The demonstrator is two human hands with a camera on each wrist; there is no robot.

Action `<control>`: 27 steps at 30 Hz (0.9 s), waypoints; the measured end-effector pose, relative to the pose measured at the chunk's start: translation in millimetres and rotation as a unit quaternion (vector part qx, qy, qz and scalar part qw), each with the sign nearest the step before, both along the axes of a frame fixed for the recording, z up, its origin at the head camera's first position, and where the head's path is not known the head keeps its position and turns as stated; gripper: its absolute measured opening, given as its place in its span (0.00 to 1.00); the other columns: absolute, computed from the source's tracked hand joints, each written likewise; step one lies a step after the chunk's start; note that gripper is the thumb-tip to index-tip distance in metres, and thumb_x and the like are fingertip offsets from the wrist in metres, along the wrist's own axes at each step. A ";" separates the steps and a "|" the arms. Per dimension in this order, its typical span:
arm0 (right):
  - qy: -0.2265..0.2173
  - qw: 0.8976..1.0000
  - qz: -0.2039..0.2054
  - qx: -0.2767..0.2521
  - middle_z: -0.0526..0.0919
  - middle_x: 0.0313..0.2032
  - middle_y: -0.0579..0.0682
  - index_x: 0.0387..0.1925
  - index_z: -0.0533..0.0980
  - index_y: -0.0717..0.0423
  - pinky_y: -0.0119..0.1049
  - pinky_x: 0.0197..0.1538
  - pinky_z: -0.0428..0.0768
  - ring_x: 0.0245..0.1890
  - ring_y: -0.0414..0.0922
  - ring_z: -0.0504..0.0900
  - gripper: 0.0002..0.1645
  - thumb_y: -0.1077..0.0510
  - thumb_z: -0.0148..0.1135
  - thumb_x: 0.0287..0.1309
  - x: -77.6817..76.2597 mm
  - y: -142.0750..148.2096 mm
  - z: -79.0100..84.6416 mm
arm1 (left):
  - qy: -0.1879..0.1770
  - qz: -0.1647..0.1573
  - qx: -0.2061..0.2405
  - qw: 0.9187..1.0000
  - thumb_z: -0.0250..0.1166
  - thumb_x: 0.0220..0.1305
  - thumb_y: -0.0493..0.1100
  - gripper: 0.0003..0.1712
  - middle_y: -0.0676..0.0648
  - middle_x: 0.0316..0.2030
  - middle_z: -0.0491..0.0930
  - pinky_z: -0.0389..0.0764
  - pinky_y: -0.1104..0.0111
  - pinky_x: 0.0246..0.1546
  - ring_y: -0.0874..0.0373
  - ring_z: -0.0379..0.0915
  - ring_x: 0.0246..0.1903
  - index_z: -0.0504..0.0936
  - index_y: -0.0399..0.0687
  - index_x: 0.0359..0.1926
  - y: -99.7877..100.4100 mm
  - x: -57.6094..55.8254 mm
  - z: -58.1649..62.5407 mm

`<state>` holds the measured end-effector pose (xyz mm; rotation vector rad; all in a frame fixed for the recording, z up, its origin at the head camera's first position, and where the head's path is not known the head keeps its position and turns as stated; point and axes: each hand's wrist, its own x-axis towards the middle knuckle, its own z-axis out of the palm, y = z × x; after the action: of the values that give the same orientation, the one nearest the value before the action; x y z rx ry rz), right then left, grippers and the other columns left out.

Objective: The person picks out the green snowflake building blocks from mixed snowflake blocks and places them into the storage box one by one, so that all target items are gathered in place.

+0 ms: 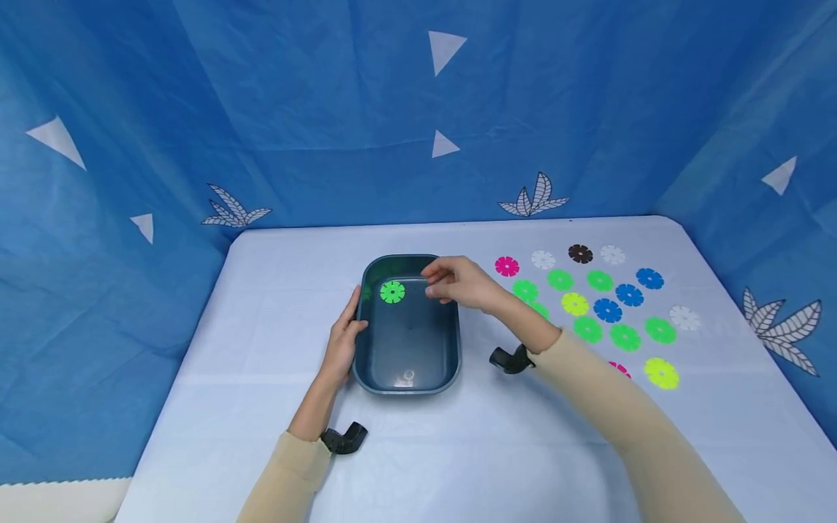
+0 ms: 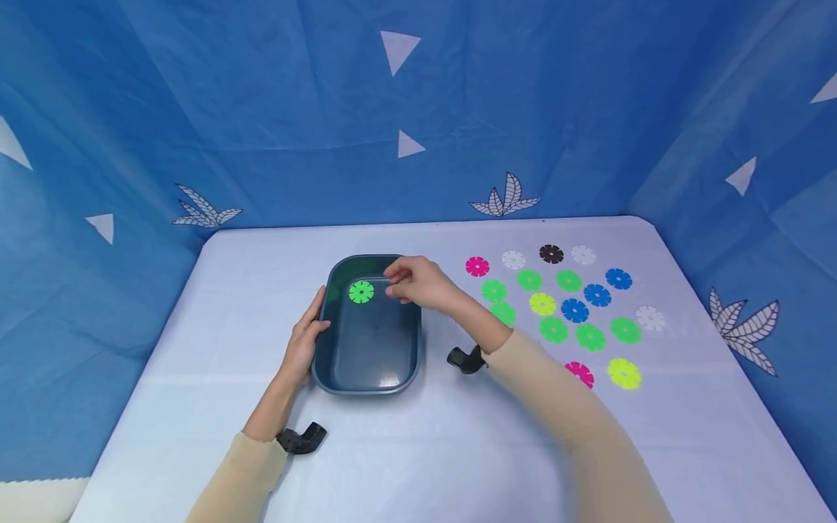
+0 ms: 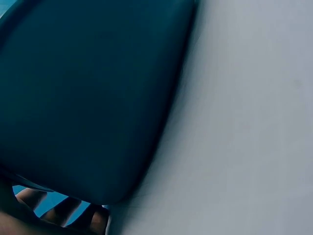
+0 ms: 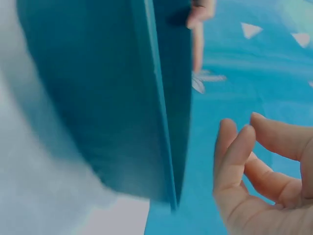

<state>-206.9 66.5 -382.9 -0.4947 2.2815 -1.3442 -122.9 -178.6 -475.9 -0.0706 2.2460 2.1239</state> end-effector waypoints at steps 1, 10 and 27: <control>0.001 1.000 -0.011 0.004 0.79 0.49 0.59 0.57 0.74 0.63 0.43 0.47 0.85 0.43 0.50 0.83 0.22 0.61 0.63 0.62 3.7 9.7 1.2 | 0.001 0.000 -0.001 1.000 0.43 0.71 0.35 0.37 0.54 0.78 0.41 0.36 0.54 0.77 0.58 0.31 0.77 0.49 0.59 0.78 0.0 0.0 0.0; 0.014 0.988 -0.135 0.074 0.76 0.56 0.64 0.61 0.72 0.62 0.37 0.44 0.82 0.46 0.54 0.79 0.26 0.59 0.63 0.62 21.6 106.5 -9.2 | 0.000 0.001 -0.008 1.000 0.43 0.71 0.36 0.37 0.56 0.78 0.42 0.37 0.54 0.77 0.58 0.31 0.77 0.49 0.62 0.77 -2.1 0.6 0.1; 0.006 0.969 -0.178 0.173 0.76 0.55 0.65 0.62 0.71 0.64 0.40 0.44 0.77 0.49 0.57 0.75 0.33 0.54 0.66 0.57 26.0 165.0 -55.7 | -0.001 -0.002 -0.011 1.000 0.43 0.71 0.36 0.36 0.56 0.78 0.42 0.36 0.54 0.77 0.58 0.31 0.77 0.49 0.62 0.77 -0.5 0.2 -1.4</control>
<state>-180.9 231.5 -438.6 0.0251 2.6285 -1.0507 -122.7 -179.1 -477.3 -0.0685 2.2666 2.0952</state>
